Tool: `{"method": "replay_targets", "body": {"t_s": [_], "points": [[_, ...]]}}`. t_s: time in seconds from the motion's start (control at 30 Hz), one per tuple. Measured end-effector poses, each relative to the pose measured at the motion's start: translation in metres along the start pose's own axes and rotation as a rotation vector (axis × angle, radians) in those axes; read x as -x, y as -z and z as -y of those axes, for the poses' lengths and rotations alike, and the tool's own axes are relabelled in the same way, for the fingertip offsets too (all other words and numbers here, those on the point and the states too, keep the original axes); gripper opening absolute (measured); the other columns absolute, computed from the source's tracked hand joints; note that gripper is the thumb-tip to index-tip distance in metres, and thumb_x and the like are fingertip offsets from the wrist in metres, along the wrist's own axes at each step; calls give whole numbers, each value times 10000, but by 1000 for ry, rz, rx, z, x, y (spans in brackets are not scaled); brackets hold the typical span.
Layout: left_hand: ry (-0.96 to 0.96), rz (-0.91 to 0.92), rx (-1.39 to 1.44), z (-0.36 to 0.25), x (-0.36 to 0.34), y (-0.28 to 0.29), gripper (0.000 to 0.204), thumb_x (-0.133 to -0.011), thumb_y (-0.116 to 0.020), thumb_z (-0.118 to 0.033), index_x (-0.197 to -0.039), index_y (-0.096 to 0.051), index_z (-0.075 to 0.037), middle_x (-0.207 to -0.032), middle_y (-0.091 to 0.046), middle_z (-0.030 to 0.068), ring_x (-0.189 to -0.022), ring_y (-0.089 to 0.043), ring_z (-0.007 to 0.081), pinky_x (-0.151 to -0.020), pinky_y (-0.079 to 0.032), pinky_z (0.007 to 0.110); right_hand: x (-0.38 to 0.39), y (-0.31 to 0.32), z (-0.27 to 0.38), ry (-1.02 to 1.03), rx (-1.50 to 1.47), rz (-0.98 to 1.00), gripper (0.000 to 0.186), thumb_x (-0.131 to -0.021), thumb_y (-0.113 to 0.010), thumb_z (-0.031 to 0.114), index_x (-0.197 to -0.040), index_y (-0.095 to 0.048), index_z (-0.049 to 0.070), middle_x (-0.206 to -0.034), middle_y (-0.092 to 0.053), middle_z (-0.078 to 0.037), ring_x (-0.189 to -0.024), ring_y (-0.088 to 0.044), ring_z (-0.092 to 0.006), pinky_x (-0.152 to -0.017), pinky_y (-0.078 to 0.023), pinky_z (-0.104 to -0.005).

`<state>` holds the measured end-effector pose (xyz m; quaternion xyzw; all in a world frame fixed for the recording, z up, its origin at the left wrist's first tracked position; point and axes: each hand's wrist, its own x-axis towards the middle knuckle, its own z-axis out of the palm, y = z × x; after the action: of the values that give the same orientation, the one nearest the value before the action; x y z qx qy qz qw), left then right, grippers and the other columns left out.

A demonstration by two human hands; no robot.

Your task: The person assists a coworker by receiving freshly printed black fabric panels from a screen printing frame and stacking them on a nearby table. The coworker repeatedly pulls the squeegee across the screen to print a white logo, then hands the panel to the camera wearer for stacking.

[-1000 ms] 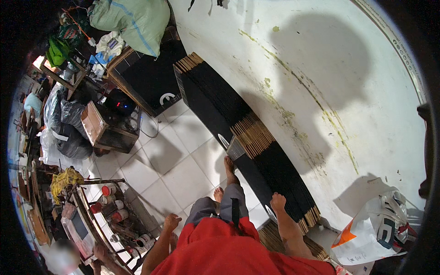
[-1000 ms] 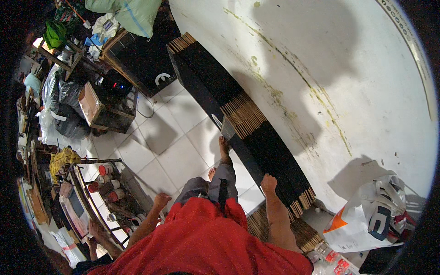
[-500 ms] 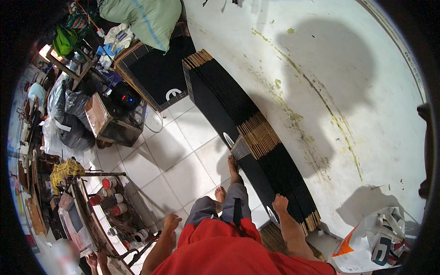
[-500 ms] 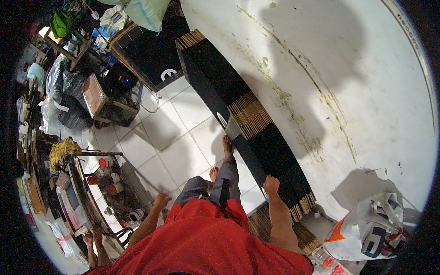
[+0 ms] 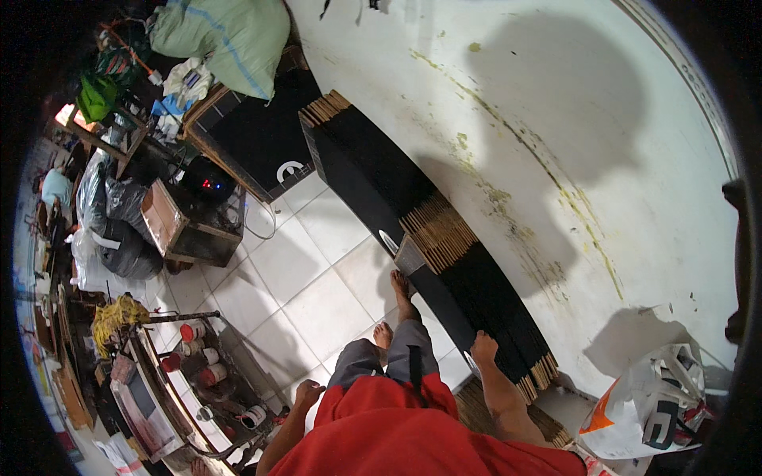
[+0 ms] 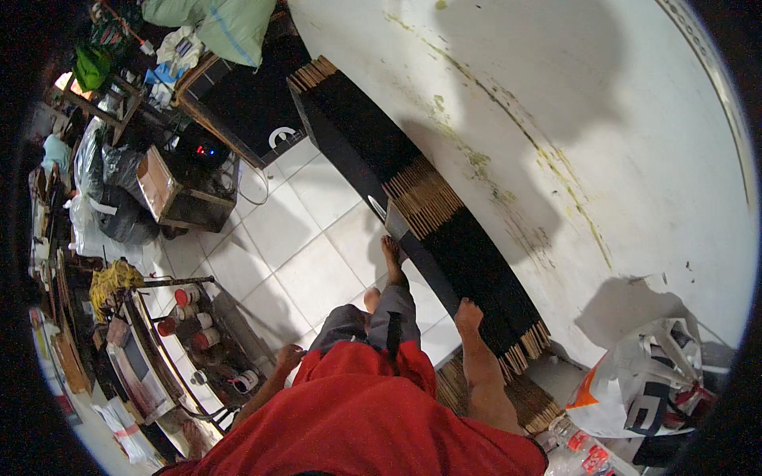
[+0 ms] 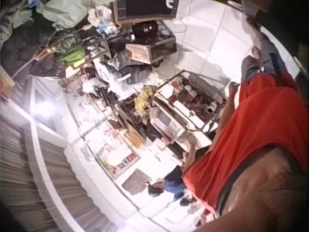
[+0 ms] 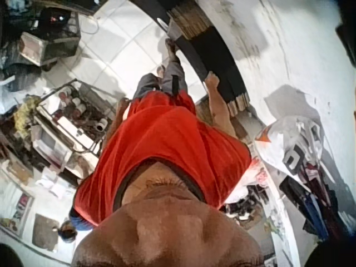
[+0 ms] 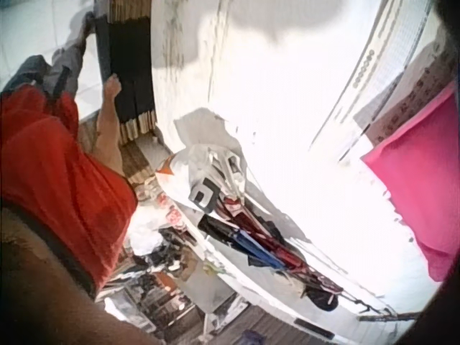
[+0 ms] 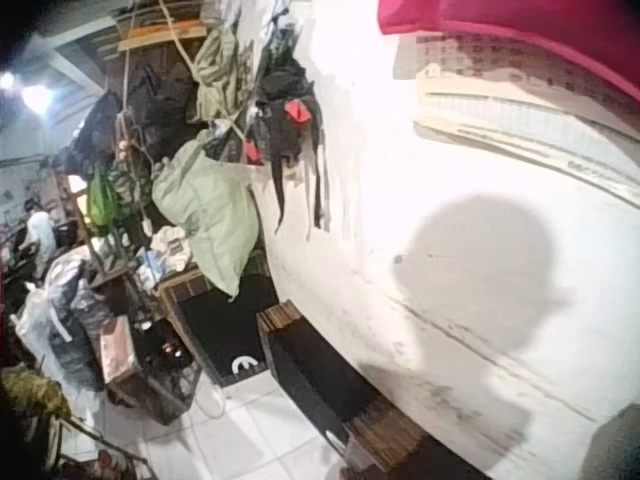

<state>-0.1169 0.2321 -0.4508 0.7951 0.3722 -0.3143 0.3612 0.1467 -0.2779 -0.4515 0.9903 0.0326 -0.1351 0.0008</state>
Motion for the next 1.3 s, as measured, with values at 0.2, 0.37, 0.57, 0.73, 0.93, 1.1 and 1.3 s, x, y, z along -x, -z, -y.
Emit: {"method": "replay_targets", "body": {"t_s": [0.2, 0.37, 0.57, 0.73, 0.93, 1.1, 1.3], "points": [[-56, -65, -1, -44, -18, 33, 393, -680, -726, -315, -907, -640, -6, -886, -640, 215, -875, -618, 321, -766, -482, 386, 14, 6, 3, -43, -45, -65, 144, -703, -560, 68, -839, -554, 18, -783, -606, -168, -706, -623, -326, -599, -525, -407], [-124, -110, -8, -86, -11, 51, 390, -708, -709, -316, -924, -637, 2, -913, -642, 203, -887, -620, 296, -771, -486, 377, 21, 20, 5, -60, -44, -50, 178, -700, -558, 67, -870, -543, 16, -828, -594, -168, -758, -610, -321, -620, -521, -405], [-36, -53, 68, -90, 2, 29, 395, -709, -694, -322, -930, -642, 0, -915, -640, 211, -889, -620, 302, -784, -484, 368, 19, 31, 16, -30, -1, 4, 330, -680, -600, 84, -986, -493, 22, -931, -564, -154, -875, -576, -314, -667, -509, -403], [10, -33, 33, -60, 9, 8, 393, -679, -704, -331, -896, -651, -7, -910, -643, 209, -896, -619, 307, -800, -480, 371, 12, 35, 23, -16, 2, 38, 399, -659, -639, 105, -1014, -476, 25, -955, -556, -151, -902, -568, -315, -700, -501, -409], [83, 21, 6, -53, 7, 13, 382, -680, -705, -328, -900, -650, -20, -940, -639, 200, -921, -610, 301, -815, -475, 372, 2, 34, 26, 10, 26, 36, 379, -670, -648, 134, -1003, -493, 43, -938, -571, -154, -869, -585, -310, -703, -505, -404], [26, -104, 122, -74, 7, 30, 386, -685, -698, -325, -889, -655, 0, -914, -635, 213, -885, -613, 323, -784, -481, 374, -10, 27, 18, -1, 21, 108, 323, -656, -652, 132, -943, -538, 35, -839, -597, -143, -783, -613, -309, -653, -515, -411], [-6, -128, 121, -73, 12, 50, 381, -689, -694, -298, -900, -643, 15, -880, -639, 217, -860, -622, 302, -763, -485, 371, -31, 16, -1, -38, 43, 49, 267, -683, -617, 102, -928, -572, 9, -826, -613, -168, -730, -626, -316, -633, -524, -412]]}}
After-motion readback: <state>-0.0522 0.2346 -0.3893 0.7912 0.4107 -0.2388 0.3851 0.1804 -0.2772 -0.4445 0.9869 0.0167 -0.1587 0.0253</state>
